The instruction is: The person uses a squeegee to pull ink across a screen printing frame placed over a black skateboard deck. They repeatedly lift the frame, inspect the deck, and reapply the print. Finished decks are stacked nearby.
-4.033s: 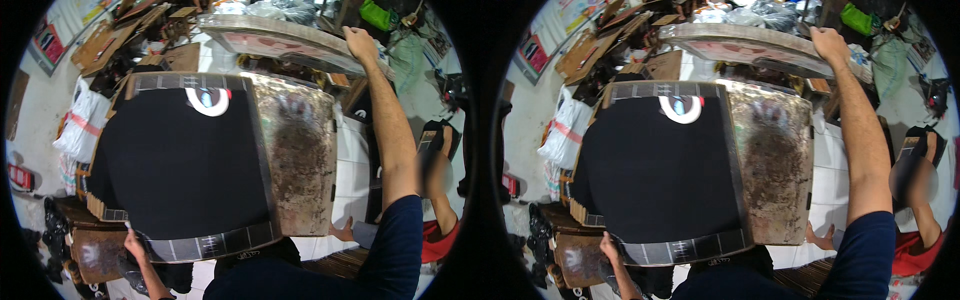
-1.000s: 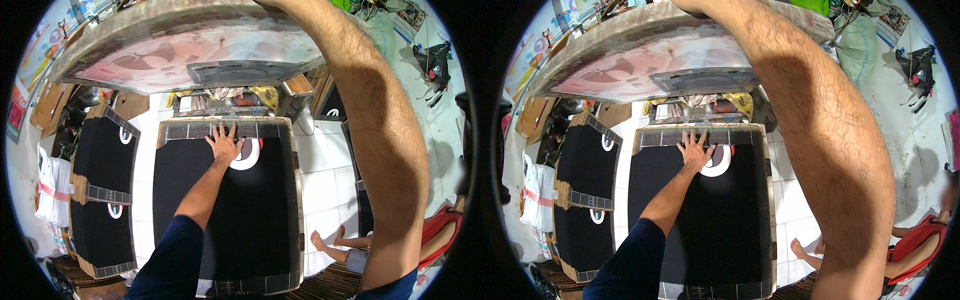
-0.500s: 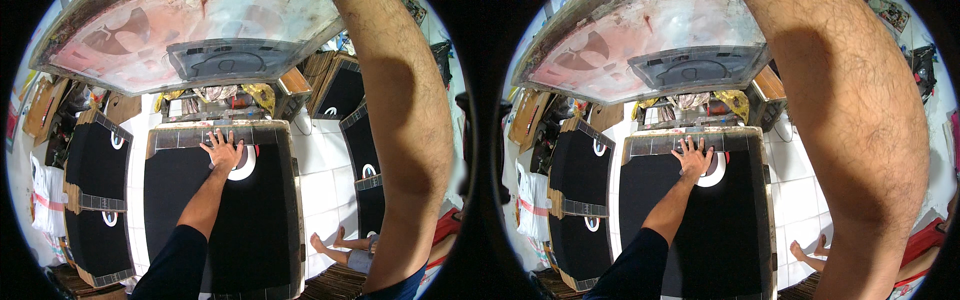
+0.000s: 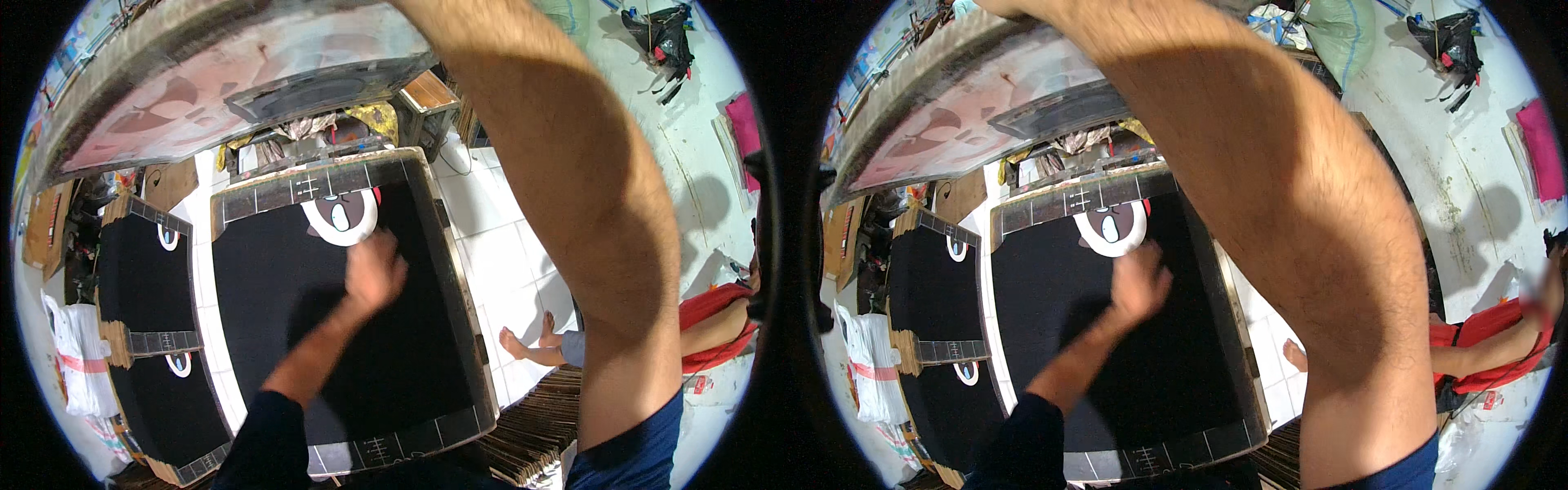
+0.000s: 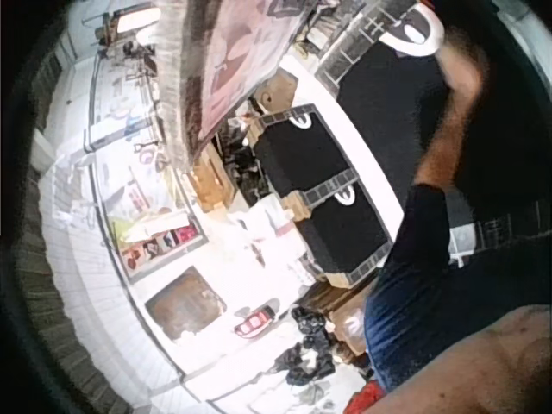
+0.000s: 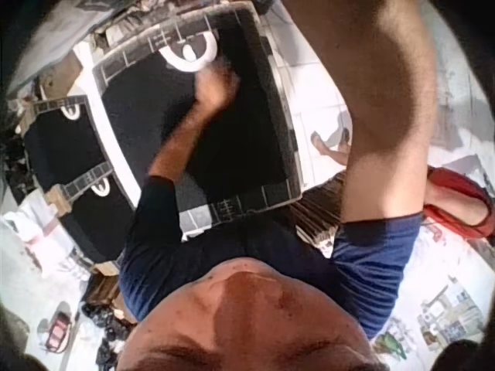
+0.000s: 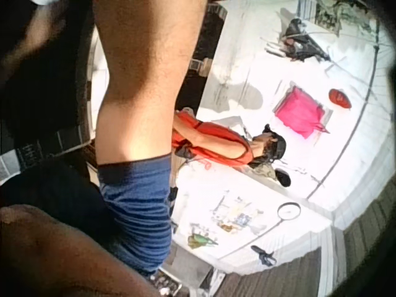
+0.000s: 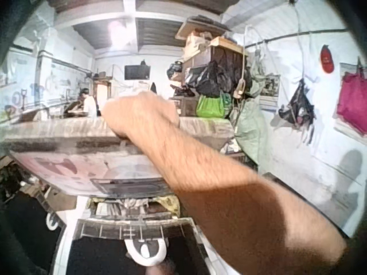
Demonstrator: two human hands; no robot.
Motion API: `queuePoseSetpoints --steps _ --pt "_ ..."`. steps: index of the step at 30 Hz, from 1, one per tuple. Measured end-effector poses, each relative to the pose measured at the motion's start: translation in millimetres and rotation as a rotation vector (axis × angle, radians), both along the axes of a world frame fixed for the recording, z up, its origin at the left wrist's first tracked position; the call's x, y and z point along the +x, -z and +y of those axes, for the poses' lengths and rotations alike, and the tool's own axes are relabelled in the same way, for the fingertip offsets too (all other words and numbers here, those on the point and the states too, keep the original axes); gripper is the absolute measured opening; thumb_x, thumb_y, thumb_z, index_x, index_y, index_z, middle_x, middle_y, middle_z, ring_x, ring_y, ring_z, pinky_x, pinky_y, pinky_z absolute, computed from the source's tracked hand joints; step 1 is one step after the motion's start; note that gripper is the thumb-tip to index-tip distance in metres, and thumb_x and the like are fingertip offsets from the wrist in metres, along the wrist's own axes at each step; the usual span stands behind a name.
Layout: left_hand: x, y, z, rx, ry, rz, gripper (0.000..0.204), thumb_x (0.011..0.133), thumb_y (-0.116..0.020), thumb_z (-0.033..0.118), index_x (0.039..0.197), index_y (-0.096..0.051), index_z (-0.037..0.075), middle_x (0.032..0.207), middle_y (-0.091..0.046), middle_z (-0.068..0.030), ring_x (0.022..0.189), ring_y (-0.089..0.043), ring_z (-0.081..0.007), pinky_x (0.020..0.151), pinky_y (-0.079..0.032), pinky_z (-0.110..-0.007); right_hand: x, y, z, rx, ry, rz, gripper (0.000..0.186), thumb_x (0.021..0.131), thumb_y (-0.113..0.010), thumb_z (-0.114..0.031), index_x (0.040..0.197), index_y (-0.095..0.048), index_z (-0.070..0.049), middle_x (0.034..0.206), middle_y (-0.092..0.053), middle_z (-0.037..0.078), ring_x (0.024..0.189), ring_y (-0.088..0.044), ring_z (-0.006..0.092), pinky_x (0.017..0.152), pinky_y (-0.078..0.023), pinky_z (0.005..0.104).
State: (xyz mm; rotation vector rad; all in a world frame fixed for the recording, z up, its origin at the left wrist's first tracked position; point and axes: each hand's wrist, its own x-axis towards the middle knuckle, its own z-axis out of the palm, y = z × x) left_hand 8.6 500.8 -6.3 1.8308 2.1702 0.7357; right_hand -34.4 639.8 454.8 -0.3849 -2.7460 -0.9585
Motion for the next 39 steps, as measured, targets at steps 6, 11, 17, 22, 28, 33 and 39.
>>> queuePoseSetpoints --steps 6,11,17,22,28,33,39 --pt "94 -61 -130 0.315 -0.232 -0.36 0.043 0.097 -0.069 0.026 0.132 -0.06 0.002 0.128 -0.056 -0.0176 0.124 -0.055 -0.0381 0.112 -0.039 -0.052 54 78 -53 -0.535 0.035 0.742 0.039 0.09 -0.062 -0.045 0.103 -0.078 -0.012 0.095 -0.078 0.016 0.088 -0.075 0.0372 0.08 -0.059 0.0487" --pt "-4 -153 -234 1.191 -0.679 -1.208 0.058 0.11 -0.038 0.054 0.143 -0.046 0.007 0.124 -0.06 -0.0117 0.111 -0.061 -0.0261 0.096 -0.051 -0.044 137 206 -132 -0.591 -0.151 0.819 0.008 0.091 -0.07 -0.019 0.092 -0.072 -0.011 0.083 -0.071 0.009 0.076 -0.069 0.0309 0.07 -0.053 0.0429" --pt "1 -67 -291 0.5 -1.292 -1.65 0.062 0.109 -0.042 0.058 0.141 -0.049 0.006 0.131 -0.062 -0.0172 0.109 -0.067 -0.0299 0.083 -0.058 -0.052 174 346 -163 -1.115 0.204 0.468 0.043 0.084 -0.076 -0.026 0.121 -0.067 -0.008 0.118 -0.062 0.013 0.117 -0.057 0.0328 0.1 -0.044 0.0461" --pt "-3 1 -335 -0.022 -1.143 -1.437 0.071 0.107 -0.046 0.06 0.132 -0.051 -0.007 0.096 -0.072 -0.0162 0.098 -0.07 -0.0317 0.081 -0.058 -0.04 52 412 -27 -0.798 -0.066 0.581 0.078 0.076 -0.085 -0.023 0.144 -0.052 -0.005 0.139 -0.055 0.018 0.136 -0.048 0.0387 0.113 -0.039 0.0501" --pt "-23 41 -359 0.335 -1.577 -0.163 0.069 0.109 -0.055 0.041 0.151 -0.038 -0.011 0.155 -0.041 -0.0321 0.142 -0.043 -0.0408 0.118 -0.033 -0.049 -44 411 59 -0.708 0.086 0.107 0.079 0.073 -0.089 -0.024 0.143 -0.056 -0.008 0.136 -0.062 0.019 0.131 -0.057 0.038 0.103 -0.049 0.048" --pt "-26 67 -346 0.189 -1.587 -0.032 0.067 0.111 -0.048 0.04 0.148 -0.042 -0.015 0.147 -0.048 -0.0388 0.137 -0.047 -0.0499 0.116 -0.035 -0.051 -25 396 52 -0.813 0.08 -0.006 0.038 0.077 -0.087 -0.024 0.108 -0.07 -0.011 0.101 -0.075 0.011 0.106 -0.07 0.0338 0.092 -0.05 0.0491" --pt "-25 69 -347 0.188 -1.614 -0.036 0.063 0.111 -0.05 0.037 0.149 -0.042 -0.013 0.142 -0.052 -0.0388 0.131 -0.051 -0.0515 0.112 -0.038 -0.053 -26 422 46 -0.618 -0.032 0.241 0.037 0.078 -0.087 -0.026 0.107 -0.067 -0.015 0.101 -0.075 0.006 0.102 -0.07 0.0273 0.087 -0.048 0.0463"
